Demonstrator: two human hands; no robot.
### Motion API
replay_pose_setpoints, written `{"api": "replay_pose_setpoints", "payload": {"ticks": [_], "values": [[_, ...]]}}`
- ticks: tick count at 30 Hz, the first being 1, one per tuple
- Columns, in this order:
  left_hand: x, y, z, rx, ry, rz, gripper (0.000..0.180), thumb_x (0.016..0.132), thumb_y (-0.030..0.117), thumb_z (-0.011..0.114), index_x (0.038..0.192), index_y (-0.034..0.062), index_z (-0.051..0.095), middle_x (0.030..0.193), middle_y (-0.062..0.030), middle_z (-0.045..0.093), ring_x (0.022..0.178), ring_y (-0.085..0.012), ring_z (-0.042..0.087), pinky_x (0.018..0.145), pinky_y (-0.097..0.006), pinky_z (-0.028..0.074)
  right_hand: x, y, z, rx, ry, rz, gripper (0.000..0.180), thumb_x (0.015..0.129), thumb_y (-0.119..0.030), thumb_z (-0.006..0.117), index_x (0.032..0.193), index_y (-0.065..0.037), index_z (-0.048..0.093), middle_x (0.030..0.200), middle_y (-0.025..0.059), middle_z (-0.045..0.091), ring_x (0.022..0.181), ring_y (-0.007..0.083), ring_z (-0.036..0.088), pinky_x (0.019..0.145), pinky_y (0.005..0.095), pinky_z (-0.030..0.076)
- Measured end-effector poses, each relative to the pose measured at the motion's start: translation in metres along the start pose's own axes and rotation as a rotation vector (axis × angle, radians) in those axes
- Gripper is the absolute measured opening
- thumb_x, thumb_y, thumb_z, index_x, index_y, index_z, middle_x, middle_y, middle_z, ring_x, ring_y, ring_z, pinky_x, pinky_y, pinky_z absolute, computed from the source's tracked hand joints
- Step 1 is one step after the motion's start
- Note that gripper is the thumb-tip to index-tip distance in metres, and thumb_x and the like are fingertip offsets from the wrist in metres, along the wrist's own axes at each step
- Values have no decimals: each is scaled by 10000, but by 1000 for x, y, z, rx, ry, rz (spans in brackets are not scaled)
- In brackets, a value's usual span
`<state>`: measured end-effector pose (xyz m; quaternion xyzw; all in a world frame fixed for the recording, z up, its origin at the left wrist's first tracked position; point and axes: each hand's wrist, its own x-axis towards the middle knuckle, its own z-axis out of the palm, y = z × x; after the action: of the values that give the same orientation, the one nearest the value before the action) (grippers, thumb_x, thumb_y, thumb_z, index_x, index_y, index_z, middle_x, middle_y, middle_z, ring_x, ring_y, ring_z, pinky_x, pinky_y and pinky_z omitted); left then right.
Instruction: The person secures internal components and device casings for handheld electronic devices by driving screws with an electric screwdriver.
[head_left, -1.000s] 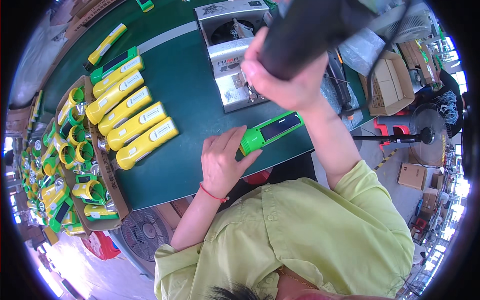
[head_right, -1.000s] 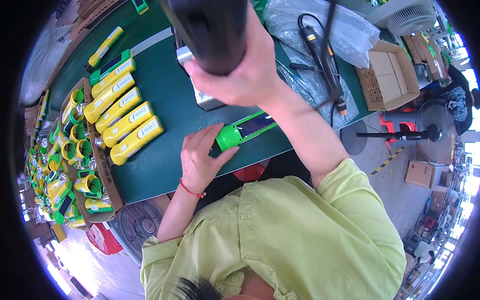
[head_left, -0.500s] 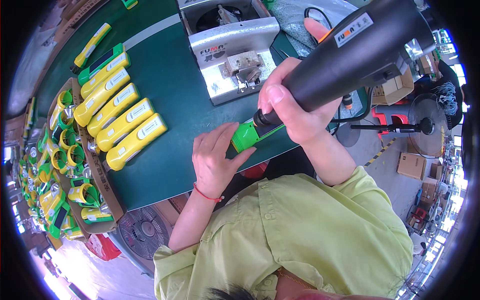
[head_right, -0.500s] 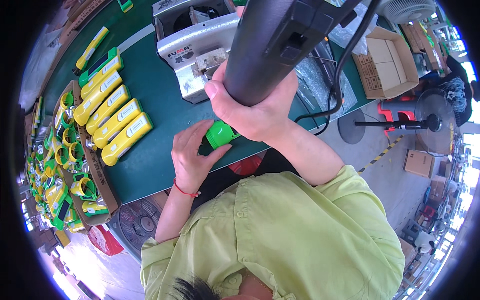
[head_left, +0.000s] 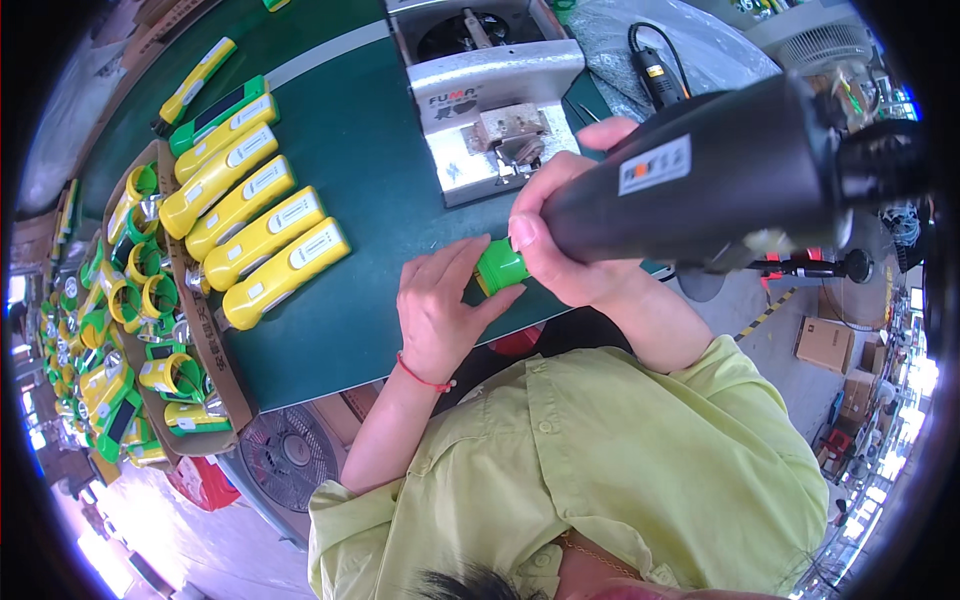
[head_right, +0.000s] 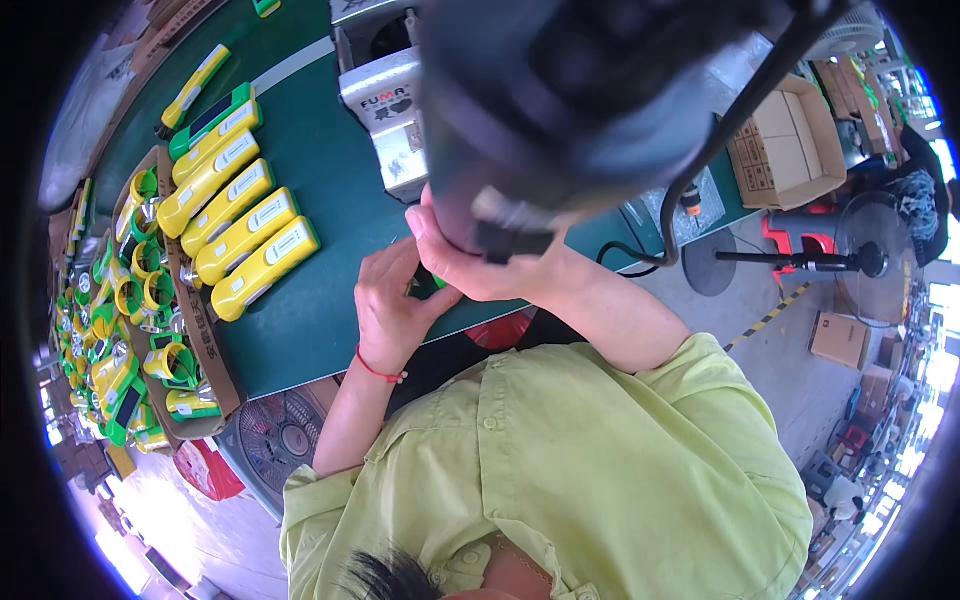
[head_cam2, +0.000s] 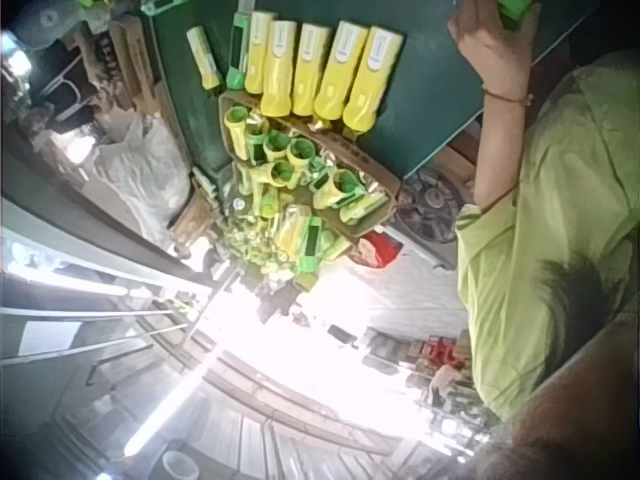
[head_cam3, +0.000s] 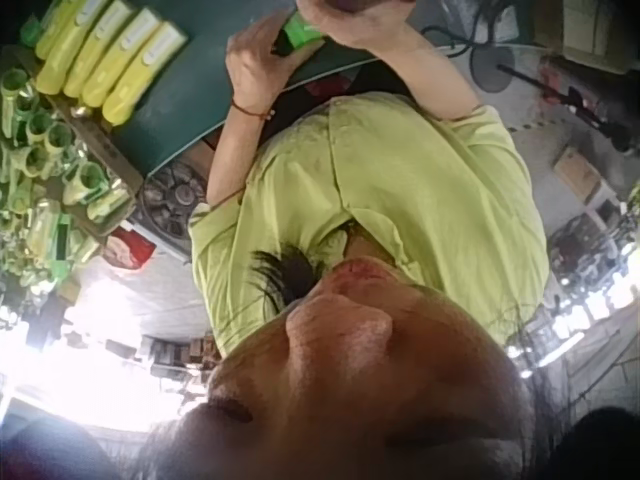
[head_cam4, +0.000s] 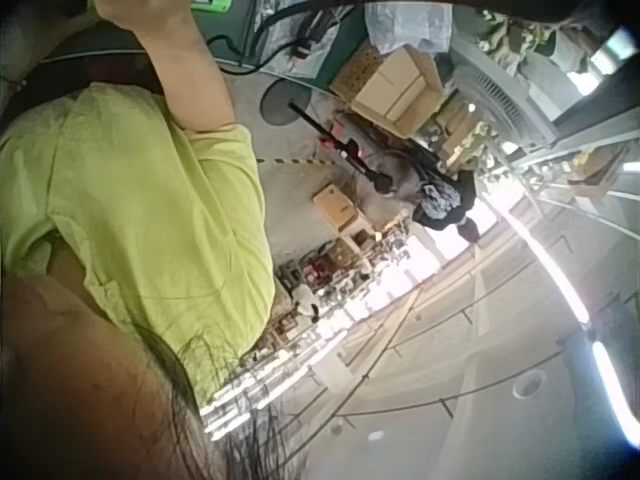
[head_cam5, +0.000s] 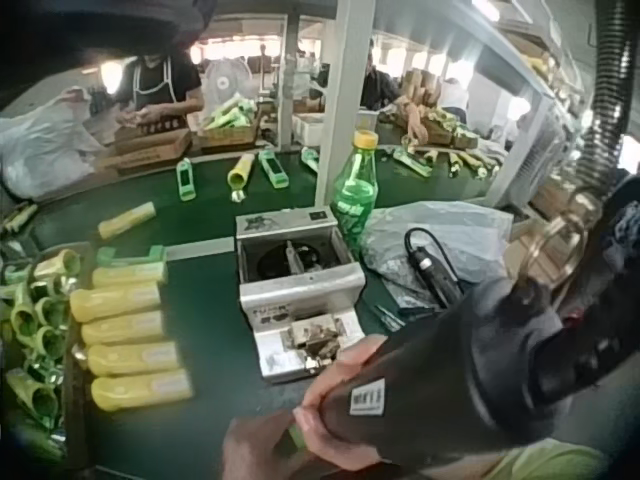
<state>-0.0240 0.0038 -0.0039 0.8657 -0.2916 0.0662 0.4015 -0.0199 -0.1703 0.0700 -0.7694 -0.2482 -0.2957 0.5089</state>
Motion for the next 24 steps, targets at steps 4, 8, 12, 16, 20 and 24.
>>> {"api": "replay_pose_setpoints", "payload": {"ticks": [4,8,12,16,20,24], "values": [[0,-2,1,15,-20,16,505,663,308,849,1071,55,690,1014,-84,708,824,-250,662,778,-361,464,-5,8,12,-60,75,74,652,768,55,675,1289,34,283,739,94,607,630,128,574,605,226,446],[4,0,-1,-7,-40,-24,498,673,322,843,1068,59,693,1003,-75,710,814,-250,663,769,-359,465,-3,15,13,198,151,247,711,786,54,655,1360,21,237,757,114,602,606,154,591,574,263,497],[4,-2,-7,22,-62,2,495,675,331,842,1067,65,696,1011,-74,704,820,-255,664,783,-365,463,-1,6,0,350,208,231,200,753,27,710,928,-4,617,752,52,647,639,127,619,573,270,502],[15,-3,-29,-83,46,-26,461,691,244,841,1075,38,691,1024,-94,690,804,-227,663,726,-346,498,15,-13,-25,479,483,47,595,817,58,627,1342,125,353,735,114,628,580,164,615,551,281,529],[36,-41,-49,-74,-40,-293,261,743,141,801,963,31,712,891,-118,670,723,-219,652,663,-327,528,5,-17,-41,354,375,138,780,814,58,632,1441,119,172,727,107,619,571,159,606,547,275,524],[38,-44,-34,124,-293,-171,194,766,151,782,895,34,696,834,-123,651,723,-263,653,667,-361,529,-7,-12,-35,380,355,126,752,792,44,677,1410,121,255,716,92,616,576,141,599,529,255,494]]}}
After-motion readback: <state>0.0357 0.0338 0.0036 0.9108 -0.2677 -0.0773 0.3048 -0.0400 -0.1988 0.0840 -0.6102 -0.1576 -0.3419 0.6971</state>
